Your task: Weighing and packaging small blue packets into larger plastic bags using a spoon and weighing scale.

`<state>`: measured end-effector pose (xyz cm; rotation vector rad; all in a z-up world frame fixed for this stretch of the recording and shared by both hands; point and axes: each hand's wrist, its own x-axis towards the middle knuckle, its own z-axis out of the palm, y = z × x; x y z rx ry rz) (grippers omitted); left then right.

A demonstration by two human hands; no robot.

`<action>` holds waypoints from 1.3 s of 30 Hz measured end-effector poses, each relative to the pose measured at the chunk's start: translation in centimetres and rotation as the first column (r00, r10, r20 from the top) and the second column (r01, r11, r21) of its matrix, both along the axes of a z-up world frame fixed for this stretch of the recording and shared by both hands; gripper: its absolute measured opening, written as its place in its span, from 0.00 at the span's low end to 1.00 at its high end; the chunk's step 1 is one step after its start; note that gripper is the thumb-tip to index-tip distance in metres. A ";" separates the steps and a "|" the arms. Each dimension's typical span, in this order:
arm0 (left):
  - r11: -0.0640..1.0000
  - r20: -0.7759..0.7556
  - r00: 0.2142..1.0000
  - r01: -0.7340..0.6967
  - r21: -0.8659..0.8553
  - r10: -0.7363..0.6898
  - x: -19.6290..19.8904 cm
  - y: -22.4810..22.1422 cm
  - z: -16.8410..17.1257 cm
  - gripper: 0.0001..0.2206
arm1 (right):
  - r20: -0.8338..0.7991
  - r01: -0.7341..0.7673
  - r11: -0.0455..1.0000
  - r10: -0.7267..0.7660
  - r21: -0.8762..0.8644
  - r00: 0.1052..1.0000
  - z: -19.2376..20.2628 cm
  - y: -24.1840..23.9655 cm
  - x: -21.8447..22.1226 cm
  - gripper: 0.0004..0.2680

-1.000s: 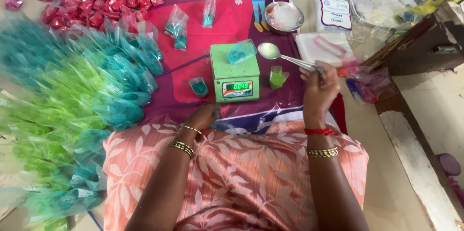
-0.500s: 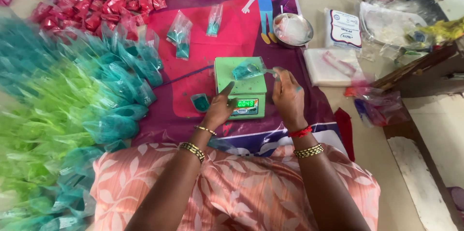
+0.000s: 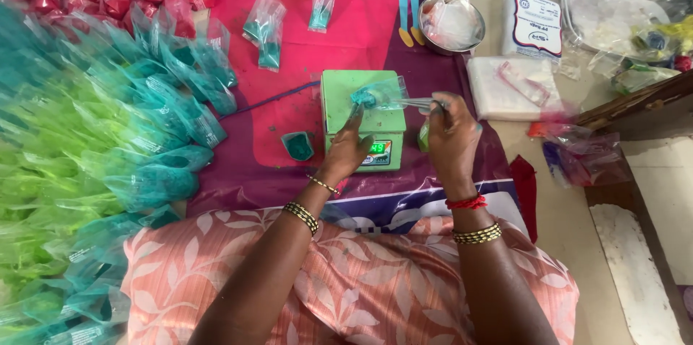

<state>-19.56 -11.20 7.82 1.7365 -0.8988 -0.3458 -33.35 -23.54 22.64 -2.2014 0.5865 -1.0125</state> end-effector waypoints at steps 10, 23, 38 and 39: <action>1.000 0.100 0.995 0.001 -0.028 0.001 0.4 0.4 -1.0 0.36 | 0.123 -0.036 0.957 0.000 0.288 0.992 -1.6 -1.9 -0.4 0.06; 0.998 -0.008 1.000 0.031 0.047 -0.030 0.4 0.7 0.7 0.39 | 0.156 -0.084 0.925 0.027 0.371 0.987 -2.6 -1.9 0.0 0.06; 0.996 0.208 0.975 -0.084 0.026 0.077 1.8 5.4 1.1 0.28 | 0.383 -0.213 0.679 -0.109 0.703 0.917 -0.5 -3.4 -5.1 0.05; 0.991 0.200 0.977 -0.095 0.094 0.074 1.7 6.5 1.8 0.25 | 0.402 -0.223 0.674 -0.119 0.704 0.908 -0.3 -3.4 -5.6 0.05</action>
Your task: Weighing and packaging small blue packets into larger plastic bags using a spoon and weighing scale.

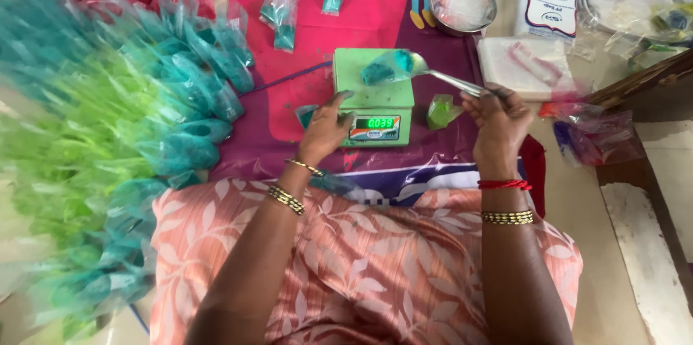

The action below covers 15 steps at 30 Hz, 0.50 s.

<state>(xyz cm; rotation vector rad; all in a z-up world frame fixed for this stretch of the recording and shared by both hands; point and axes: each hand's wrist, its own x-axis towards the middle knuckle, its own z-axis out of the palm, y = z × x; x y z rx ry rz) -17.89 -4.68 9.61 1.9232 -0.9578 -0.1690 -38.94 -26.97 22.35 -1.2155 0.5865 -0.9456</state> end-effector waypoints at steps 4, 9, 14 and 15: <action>0.996 0.011 0.999 0.040 0.079 -0.041 -1.0 4.5 1.4 0.17 | 0.055 0.011 1.000 -0.012 0.010 0.998 0.6 0.8 -2.1 0.04; 0.968 -0.020 0.972 0.235 0.088 -0.234 -5.7 5.7 1.4 0.10 | 0.114 -0.008 0.999 0.002 0.048 0.994 -0.6 1.9 -4.6 0.03; 0.872 0.240 0.881 0.299 0.388 -0.409 -11.0 3.1 -1.2 0.03 | 0.106 -0.015 0.997 0.006 0.080 0.994 -0.6 4.3 -6.1 0.04; 0.813 0.269 0.852 0.265 0.518 -0.449 -11.9 2.7 -1.4 0.02 | 0.091 -0.013 0.996 0.005 0.088 0.996 -0.6 4.7 -6.3 0.04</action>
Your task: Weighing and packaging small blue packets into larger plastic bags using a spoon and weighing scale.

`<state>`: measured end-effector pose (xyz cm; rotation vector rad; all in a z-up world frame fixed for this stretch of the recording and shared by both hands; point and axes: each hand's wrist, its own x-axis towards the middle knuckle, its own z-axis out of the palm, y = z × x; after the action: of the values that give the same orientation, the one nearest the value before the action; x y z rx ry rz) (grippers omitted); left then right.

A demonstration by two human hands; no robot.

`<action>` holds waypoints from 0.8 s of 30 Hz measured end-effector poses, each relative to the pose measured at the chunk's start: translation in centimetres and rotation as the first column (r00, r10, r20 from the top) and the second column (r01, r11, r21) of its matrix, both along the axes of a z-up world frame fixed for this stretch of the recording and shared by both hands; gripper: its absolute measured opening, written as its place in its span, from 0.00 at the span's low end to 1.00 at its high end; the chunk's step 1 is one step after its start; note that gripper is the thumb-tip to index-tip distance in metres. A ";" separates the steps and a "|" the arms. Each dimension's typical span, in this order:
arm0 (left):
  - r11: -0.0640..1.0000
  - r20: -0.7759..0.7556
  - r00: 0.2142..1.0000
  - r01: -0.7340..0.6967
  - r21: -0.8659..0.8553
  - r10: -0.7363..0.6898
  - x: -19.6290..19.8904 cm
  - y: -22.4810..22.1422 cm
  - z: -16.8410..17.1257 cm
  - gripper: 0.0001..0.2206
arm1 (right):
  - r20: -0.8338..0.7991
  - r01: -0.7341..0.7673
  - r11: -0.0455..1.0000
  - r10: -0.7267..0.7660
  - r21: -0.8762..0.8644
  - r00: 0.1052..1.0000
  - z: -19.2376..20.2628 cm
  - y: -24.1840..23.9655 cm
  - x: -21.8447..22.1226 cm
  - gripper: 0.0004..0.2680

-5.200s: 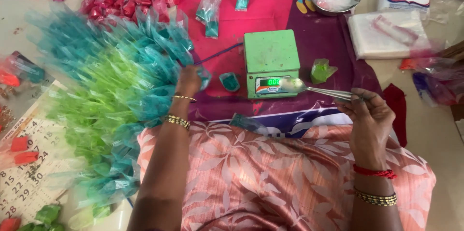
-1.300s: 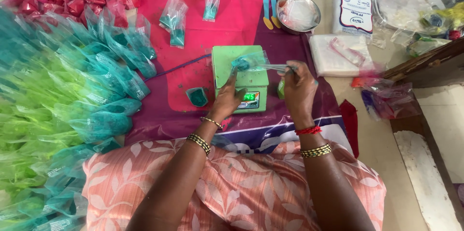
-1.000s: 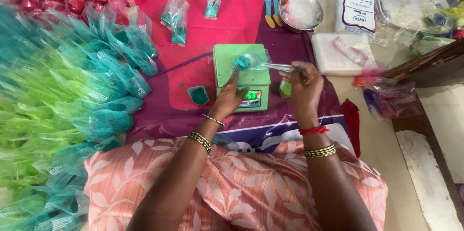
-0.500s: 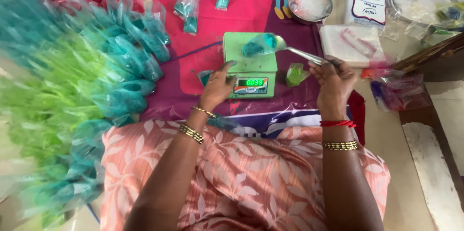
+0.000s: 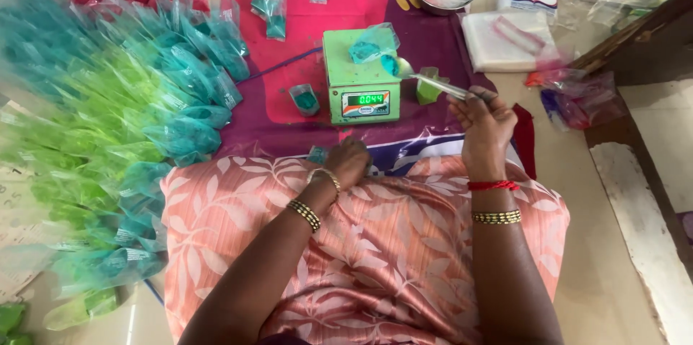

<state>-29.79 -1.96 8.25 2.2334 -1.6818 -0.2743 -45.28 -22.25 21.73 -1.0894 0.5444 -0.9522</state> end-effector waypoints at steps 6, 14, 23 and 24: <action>0.970 0.057 0.998 -0.021 0.241 0.008 0.2 0.5 2.3 0.13 | -0.034 0.003 1.000 -0.002 0.014 0.999 -0.3 0.7 -0.5 0.05; 0.932 -0.028 0.932 -0.360 0.042 0.361 7.0 2.0 -1.2 0.08 | -0.035 -0.037 0.999 0.038 0.021 0.999 -0.4 1.1 0.0 0.04; 0.823 0.088 0.835 -0.550 0.140 0.543 10.2 4.3 0.3 0.09 | -0.068 -0.118 0.993 0.120 0.030 0.990 -0.8 1.8 0.9 0.04; 0.814 0.043 0.822 -0.568 0.118 0.568 10.6 4.3 0.0 0.10 | -0.089 -0.135 0.990 0.137 0.029 0.987 -1.0 1.9 1.0 0.04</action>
<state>-19.15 2.39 8.23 2.7039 -0.9353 -0.2240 -44.28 -20.30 20.73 -1.1388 0.5469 -0.7786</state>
